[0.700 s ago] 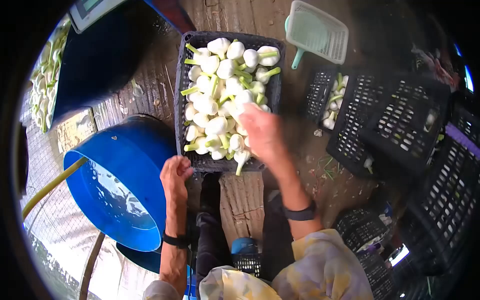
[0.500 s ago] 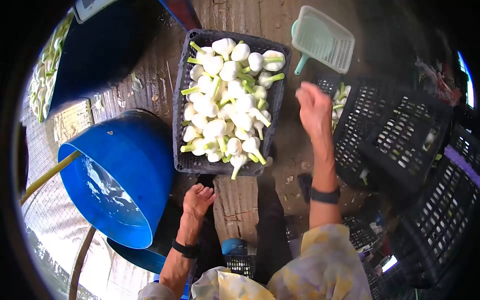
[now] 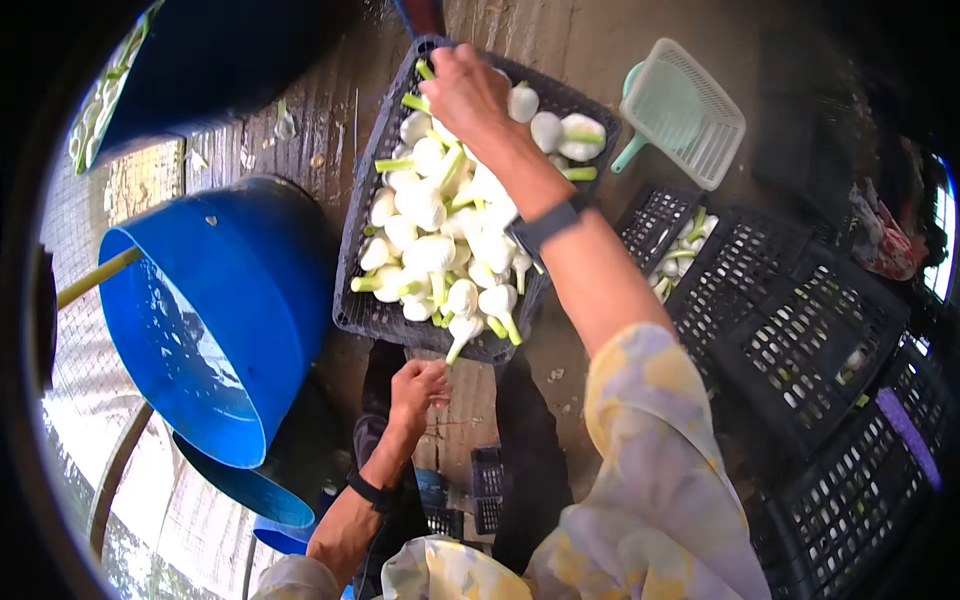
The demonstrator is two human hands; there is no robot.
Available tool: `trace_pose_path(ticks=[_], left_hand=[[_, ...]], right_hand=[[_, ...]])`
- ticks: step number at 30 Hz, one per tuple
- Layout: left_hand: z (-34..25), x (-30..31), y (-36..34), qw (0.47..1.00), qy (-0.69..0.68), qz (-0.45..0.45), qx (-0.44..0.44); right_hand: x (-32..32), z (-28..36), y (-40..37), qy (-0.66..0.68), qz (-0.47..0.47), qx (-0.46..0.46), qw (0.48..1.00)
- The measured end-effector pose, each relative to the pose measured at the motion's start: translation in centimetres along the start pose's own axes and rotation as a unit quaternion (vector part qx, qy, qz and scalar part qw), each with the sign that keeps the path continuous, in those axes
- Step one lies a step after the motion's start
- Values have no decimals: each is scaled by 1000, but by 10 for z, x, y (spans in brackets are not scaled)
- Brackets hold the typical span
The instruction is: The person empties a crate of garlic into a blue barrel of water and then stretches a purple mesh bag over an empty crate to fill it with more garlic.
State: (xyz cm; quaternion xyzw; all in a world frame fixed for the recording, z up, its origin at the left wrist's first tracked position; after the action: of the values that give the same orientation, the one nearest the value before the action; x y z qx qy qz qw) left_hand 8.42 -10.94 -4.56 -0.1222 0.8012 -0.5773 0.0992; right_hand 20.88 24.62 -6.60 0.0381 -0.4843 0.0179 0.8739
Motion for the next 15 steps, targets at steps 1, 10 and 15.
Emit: trace_pose_path(ticks=[1,10,15], left_hand=[[12,-3,5,985,139,-17,-101],[21,-20,24,811,493,-4,-314],[-11,-19,39,641,570,-61,-511]], right_hand=[[-22,-3,-6,-32,16,59,998],[-55,-6,-15,-235,75,256,935],[-46,-8,3,-67,133,138,979]])
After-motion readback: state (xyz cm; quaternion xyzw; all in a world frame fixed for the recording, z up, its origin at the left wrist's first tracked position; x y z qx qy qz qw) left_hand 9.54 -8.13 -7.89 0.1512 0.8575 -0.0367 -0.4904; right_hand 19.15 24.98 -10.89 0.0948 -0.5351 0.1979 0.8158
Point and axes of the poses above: each hand's wrist, its own y-axis towards the middle knuckle, its own x-axis out of the back of the hand, z = x × y, the point moved 1 cm from there along y, towards the middle knuckle, and after that the axes turned 10 degrees about -x, right-handed, at the moved point
